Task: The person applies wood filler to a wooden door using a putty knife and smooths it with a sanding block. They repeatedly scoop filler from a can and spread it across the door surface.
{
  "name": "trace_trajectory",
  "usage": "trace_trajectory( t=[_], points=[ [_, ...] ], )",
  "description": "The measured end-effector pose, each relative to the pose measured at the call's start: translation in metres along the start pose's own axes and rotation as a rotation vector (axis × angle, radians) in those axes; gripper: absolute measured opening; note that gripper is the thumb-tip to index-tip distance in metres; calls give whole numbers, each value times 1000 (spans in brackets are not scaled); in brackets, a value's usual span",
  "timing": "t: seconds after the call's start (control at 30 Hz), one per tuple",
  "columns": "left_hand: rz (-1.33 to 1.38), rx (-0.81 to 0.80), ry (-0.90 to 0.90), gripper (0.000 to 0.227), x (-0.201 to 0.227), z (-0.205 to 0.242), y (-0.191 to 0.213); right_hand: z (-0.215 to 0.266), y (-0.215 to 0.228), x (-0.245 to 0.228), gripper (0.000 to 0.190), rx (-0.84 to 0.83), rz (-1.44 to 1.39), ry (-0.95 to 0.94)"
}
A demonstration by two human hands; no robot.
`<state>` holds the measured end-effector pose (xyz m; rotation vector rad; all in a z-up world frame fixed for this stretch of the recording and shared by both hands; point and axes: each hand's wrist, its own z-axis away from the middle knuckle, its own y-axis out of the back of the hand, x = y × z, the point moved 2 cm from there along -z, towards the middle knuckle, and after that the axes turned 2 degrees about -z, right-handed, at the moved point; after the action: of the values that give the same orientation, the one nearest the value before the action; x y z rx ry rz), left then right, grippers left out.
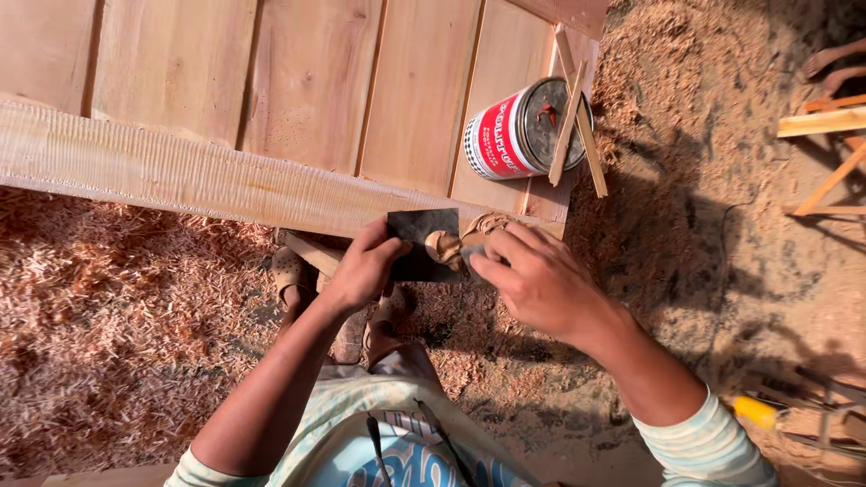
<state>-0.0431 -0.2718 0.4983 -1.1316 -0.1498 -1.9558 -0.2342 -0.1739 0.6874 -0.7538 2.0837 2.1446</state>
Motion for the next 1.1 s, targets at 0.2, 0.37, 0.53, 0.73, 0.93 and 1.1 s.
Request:
trace_trajectory(
  t=[0.2, 0.37, 0.53, 0.73, 0.93, 1.1],
  points=[
    [-162, 29, -219, 24, 43, 20, 18, -63, 12, -36, 30, -86, -8, 113],
    [-41, 3, -135, 24, 51, 26, 43, -84, 4, -49, 37, -97, 22, 127],
    [10, 4, -269, 23, 50, 32, 52, -97, 2, -51, 29, -65, 43, 132],
    [-3, 73, -312, 23, 53, 31, 55, -105, 9, -40, 30, -23, 19, 181],
    [-59, 163, -389, 19, 59, 25, 44, -107, 21, -24, 27, -9, 6, 218],
    [-1, 193, -397, 20, 64, 20, 33, -105, 26, -11, 32, -64, -29, 241]
  ],
)
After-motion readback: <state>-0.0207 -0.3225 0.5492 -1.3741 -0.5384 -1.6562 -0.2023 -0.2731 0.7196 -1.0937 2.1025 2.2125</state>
